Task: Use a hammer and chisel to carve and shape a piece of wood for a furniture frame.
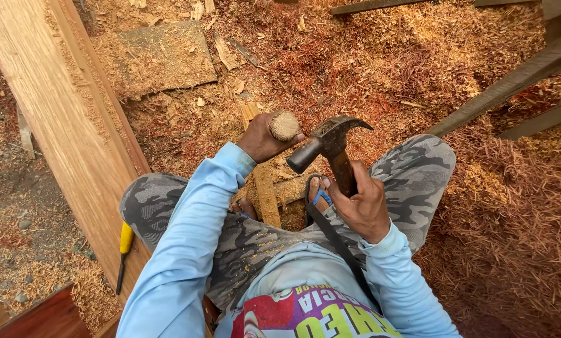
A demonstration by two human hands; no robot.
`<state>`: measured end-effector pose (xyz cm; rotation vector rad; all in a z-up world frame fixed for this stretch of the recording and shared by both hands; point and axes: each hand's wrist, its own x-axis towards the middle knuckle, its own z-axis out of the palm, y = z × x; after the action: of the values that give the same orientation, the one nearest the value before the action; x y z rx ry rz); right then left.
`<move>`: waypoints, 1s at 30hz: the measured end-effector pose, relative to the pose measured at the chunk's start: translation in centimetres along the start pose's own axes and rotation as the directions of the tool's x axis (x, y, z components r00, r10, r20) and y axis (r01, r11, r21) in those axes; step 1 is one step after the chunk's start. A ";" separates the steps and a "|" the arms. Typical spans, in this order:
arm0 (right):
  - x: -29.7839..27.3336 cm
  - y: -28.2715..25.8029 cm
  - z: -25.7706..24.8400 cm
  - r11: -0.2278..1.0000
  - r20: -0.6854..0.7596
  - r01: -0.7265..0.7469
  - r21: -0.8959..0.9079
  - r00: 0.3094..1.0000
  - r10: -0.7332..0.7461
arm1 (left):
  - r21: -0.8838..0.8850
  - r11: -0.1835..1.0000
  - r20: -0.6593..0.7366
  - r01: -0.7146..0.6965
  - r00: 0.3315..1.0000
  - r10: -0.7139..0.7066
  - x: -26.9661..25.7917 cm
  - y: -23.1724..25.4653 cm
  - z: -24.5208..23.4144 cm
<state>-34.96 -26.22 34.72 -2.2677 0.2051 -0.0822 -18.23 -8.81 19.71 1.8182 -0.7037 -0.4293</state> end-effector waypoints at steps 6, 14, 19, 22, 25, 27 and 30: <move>0.3 -1.1 -0.9 0.999 -0.008 0.047 -0.007 0.999 -0.047 | 0.060 0.996 0.001 -0.062 0.998 0.062 -0.3 -0.2 0.1; 1.9 -4.8 -2.7 0.973 -0.160 0.225 0.061 0.964 -0.213 | 0.155 0.986 0.048 -0.066 0.997 0.059 -0.6 -0.4 0.6; 2.0 0.6 2.1 0.989 0.063 0.119 -0.089 0.992 -0.114 | 0.045 0.997 0.079 -0.054 0.996 0.051 -0.6 -0.9 0.0; 2.0 0.4 1.5 0.973 0.174 0.119 -0.197 0.981 -0.084 | 0.071 0.982 0.062 -0.173 0.984 0.169 -1.0 -0.7 -0.6; 2.3 -4.4 -1.3 0.977 0.107 0.189 -0.096 0.978 -0.179 | 0.012 0.974 0.025 -0.224 0.974 0.224 -1.8 -1.8 -0.5; 2.1 -6.4 -2.4 0.972 0.038 0.231 -0.043 0.973 -0.230 | -0.079 0.979 0.005 -0.188 0.982 0.189 -2.1 -1.9 -0.5; 1.5 -5.3 -1.6 0.957 -0.152 0.289 0.022 0.947 -0.282 | -0.047 0.999 0.050 0.006 0.999 -0.004 -2.0 -0.7 -1.0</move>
<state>-33.03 -24.32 39.73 -2.2344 -0.0498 -0.4045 -18.93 -6.62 19.28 1.7707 -0.7175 -0.4921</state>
